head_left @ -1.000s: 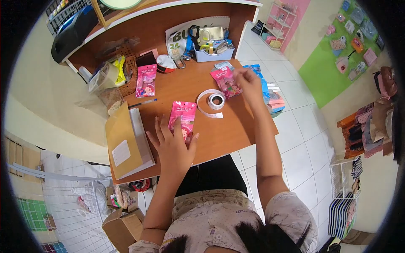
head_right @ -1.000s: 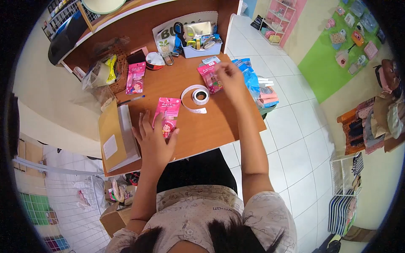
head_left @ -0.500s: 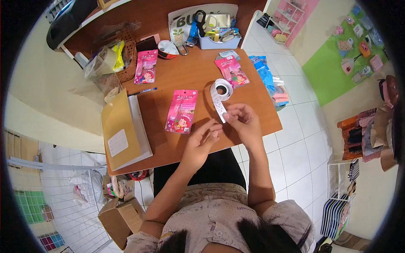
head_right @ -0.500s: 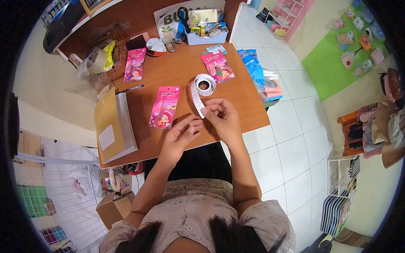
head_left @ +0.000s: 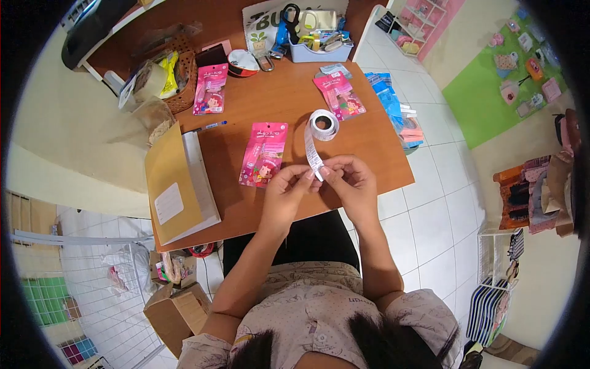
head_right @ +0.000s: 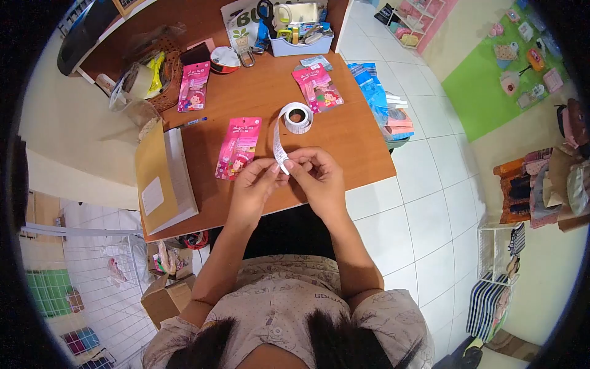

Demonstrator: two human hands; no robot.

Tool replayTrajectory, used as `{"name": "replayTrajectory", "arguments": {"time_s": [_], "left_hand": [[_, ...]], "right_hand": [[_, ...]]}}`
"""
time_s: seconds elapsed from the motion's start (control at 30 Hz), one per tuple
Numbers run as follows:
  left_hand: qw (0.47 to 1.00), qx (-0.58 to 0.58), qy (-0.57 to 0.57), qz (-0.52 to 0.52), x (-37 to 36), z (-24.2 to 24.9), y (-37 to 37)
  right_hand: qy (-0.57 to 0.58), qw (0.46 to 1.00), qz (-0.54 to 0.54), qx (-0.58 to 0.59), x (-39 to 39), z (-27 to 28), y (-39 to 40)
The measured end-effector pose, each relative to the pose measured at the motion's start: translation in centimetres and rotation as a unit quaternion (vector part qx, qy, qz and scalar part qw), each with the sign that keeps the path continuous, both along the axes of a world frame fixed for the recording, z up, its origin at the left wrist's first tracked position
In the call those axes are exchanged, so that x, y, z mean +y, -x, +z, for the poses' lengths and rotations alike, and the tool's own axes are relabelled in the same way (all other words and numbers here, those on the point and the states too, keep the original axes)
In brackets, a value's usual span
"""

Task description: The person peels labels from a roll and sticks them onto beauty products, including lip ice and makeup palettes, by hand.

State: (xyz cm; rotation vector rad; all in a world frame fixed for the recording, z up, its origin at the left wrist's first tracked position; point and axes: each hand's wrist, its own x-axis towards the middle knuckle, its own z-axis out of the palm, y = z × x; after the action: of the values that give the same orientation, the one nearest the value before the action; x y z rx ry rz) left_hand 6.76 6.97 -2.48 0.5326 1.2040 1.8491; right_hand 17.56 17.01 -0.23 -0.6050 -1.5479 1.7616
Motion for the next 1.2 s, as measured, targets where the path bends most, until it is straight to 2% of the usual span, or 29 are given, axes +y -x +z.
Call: {"name": "replayTrajectory", "arguments": {"time_s": [0.1,0.2,0.3,0.37,0.47,0.63,1.2], "left_hand": [[1.000,-0.005,0.006,-0.012,-0.3,0.6,0.3],[1.000,-0.015,0.016,-0.016,-0.1,0.9,0.3],[1.000,-0.017,-0.004,-0.020,-0.1,0.4,0.4],[0.999,-0.017,-0.025,-0.031,-0.2,0.1,0.7],[0.992,-0.105,-0.065,-0.040,-0.5,0.9,0.9],[0.998,-0.044,-0.037,-0.015,-0.4,0.9,0.4],[0.997,0.062,-0.047,0.015,0.1,0.7,-0.3]], "right_hand": [[-0.003,1.000,-0.003,-0.018,-0.1,0.7,-0.2],[-0.065,0.997,-0.020,-0.026,-0.1,0.8,-0.1],[-0.261,0.963,-0.037,-0.049,0.0,1.9,0.0],[-0.278,0.957,-0.019,-0.080,0.0,2.5,-0.1],[-0.346,0.931,-0.024,-0.114,0.3,2.4,-0.4],[-0.453,0.884,-0.052,-0.104,0.5,2.3,-0.5],[-0.535,0.834,-0.059,-0.123,0.5,2.4,-0.9]]}}
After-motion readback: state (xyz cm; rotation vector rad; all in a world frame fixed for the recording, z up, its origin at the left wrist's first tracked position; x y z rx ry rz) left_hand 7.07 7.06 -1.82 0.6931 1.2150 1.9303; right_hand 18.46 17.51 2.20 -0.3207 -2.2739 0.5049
